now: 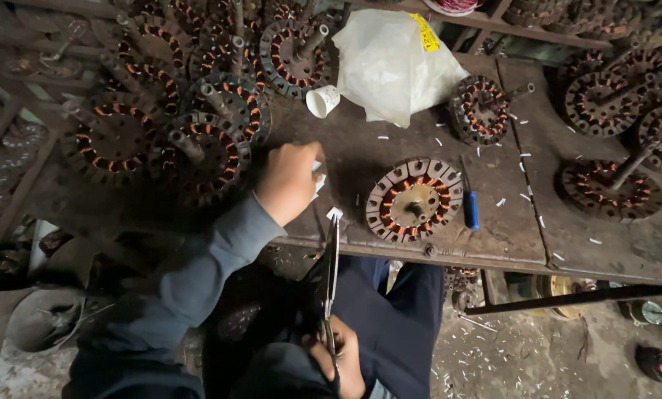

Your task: The person cuts small white rectangular pieces using shears and places them into slots on a circular copper-wound stator. They then use a screwdriver to press and adjust the pieces within the stator slots.

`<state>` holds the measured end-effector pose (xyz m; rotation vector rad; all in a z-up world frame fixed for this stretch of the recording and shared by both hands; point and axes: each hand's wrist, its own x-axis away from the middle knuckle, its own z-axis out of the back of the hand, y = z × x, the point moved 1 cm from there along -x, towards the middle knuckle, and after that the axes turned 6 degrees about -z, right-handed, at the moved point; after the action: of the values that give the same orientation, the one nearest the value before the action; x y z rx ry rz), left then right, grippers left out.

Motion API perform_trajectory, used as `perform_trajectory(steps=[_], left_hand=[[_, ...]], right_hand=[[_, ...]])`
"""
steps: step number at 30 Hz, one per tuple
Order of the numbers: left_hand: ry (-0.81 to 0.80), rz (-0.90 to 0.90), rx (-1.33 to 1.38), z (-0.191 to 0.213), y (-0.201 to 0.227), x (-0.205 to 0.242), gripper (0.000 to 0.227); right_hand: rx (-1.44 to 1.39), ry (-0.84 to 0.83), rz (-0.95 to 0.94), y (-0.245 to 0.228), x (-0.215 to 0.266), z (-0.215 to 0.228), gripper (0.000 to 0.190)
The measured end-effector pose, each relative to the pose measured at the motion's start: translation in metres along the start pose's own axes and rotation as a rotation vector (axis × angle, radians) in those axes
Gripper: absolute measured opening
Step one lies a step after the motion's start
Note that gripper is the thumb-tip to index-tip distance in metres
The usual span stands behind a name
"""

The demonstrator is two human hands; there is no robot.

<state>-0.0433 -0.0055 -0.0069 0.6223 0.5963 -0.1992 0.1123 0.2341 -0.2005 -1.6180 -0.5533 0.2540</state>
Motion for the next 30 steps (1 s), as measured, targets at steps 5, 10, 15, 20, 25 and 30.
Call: perform_trajectory(steps=[5, 10, 15, 20, 25, 30], left_hand=[[-0.024, 0.016, -0.113, 0.011, -0.009, 0.004, 0.026], [-0.041, -0.016, -0.254, 0.02, -0.007, 0.009, 0.016], [-0.071, 0.079, -0.208, 0.003, 0.008, 0.006, 0.02], [-0.057, 0.024, -0.253, -0.011, 0.005, 0.001, 0.018], [-0.024, 0.012, -0.116, -0.013, -0.007, -0.005, 0.018], [-0.048, -0.089, -0.033, -0.016, -0.005, -0.009, 0.008]], right_hand=[[-0.045, -0.028, -0.018, -0.003, 0.001, 0.0, 0.029], [-0.043, -0.028, -0.068, -0.004, 0.0, 0.001, 0.024], [-0.048, -0.008, -0.1, 0.004, -0.001, 0.0, 0.028], [0.007, -0.004, 0.055, 0.011, -0.002, 0.004, 0.034], [-0.04, -0.026, -0.011, 0.008, -0.001, 0.003, 0.029], [-0.027, 0.002, -0.059, -0.003, 0.0, -0.001, 0.029]])
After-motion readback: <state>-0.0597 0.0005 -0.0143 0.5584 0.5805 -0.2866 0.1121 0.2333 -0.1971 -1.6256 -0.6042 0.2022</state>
